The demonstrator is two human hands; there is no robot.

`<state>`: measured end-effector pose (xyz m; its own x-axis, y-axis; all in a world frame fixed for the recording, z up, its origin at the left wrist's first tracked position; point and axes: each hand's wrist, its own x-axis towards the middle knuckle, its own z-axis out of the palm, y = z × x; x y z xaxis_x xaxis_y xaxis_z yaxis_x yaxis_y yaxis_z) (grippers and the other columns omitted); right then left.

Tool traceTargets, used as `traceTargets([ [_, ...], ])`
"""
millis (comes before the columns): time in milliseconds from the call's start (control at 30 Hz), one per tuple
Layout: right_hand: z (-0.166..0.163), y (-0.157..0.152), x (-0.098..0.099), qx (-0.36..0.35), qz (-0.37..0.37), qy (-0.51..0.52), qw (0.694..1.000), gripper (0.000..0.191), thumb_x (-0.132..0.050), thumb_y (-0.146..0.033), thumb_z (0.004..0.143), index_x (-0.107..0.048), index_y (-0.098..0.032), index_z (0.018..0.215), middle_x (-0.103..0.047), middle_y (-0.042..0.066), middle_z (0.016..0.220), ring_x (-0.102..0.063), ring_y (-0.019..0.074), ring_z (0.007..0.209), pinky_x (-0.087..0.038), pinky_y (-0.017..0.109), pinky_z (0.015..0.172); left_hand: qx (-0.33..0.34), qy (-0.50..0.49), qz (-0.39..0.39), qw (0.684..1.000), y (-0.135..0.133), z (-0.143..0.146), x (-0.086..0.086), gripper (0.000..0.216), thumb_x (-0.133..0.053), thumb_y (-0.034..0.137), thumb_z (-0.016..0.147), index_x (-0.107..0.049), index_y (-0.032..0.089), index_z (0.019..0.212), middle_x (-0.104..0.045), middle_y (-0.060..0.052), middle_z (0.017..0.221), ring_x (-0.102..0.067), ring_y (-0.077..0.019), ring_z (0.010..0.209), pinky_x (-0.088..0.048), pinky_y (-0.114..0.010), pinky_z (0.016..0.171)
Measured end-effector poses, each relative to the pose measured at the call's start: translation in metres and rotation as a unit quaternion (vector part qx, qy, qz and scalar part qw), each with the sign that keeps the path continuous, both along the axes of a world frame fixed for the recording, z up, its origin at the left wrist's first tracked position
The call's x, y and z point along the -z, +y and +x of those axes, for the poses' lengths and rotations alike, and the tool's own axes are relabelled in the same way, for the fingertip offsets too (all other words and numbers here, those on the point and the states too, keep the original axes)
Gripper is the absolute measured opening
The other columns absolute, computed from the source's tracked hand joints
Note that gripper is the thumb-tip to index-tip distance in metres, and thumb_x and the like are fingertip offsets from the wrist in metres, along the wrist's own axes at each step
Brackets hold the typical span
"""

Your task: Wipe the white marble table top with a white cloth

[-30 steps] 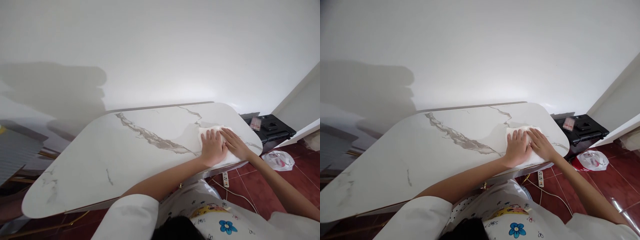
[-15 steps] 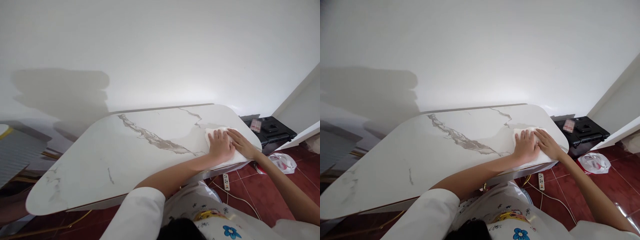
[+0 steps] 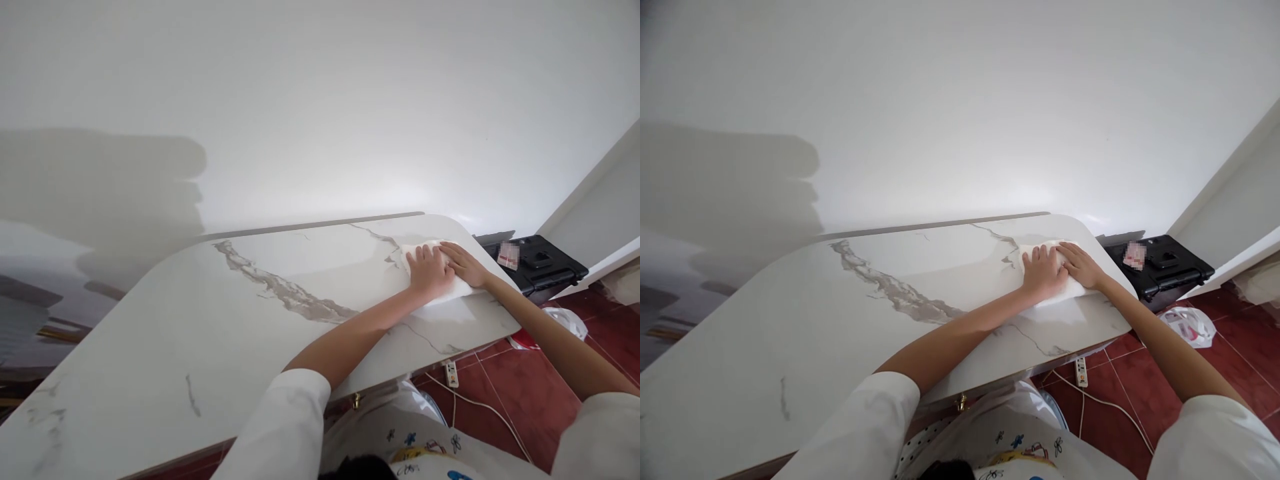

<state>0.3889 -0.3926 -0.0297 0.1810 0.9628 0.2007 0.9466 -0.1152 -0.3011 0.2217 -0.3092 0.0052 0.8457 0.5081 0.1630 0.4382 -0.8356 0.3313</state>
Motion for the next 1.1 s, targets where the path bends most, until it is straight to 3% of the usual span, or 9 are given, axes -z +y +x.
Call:
traceTargets([
  [200,0.016,0.040,-0.003,-0.004,-0.008,0.008,1.000,0.057,-0.024,-0.052,0.095,-0.036,-0.028,0.146,-0.037,0.004,0.153,-0.028,0.0283,0.143,-0.024,0.053,0.117,-0.023,-0.009,0.007,1.000,0.033,0.017,0.001,0.052,-0.032,0.039,0.092,-0.042,0.014,0.136,-0.043,-0.016,0.142,-0.032,-0.0321,0.133,-0.023,-0.055,0.110],
  [600,0.051,0.107,-0.007,0.007,-0.018,0.021,1.000,0.056,-0.028,-0.044,0.093,-0.039,-0.024,0.144,-0.037,0.005,0.153,-0.028,0.0282,0.143,-0.023,0.051,0.118,-0.025,-0.026,0.008,0.999,0.097,0.058,0.004,0.049,-0.034,0.040,0.091,-0.047,0.013,0.129,-0.048,-0.016,0.135,-0.037,-0.0314,0.126,-0.026,-0.053,0.106],
  [1100,0.087,0.135,-0.002,0.003,-0.013,0.038,0.999,0.055,-0.030,-0.044,0.093,-0.039,-0.028,0.145,-0.036,0.001,0.153,-0.029,0.0311,0.142,-0.024,0.054,0.117,-0.038,-0.005,0.000,0.999,0.123,0.089,0.002,0.047,-0.031,0.044,0.093,-0.046,0.018,0.129,-0.048,-0.013,0.136,-0.035,-0.0307,0.129,-0.023,-0.052,0.108],
])
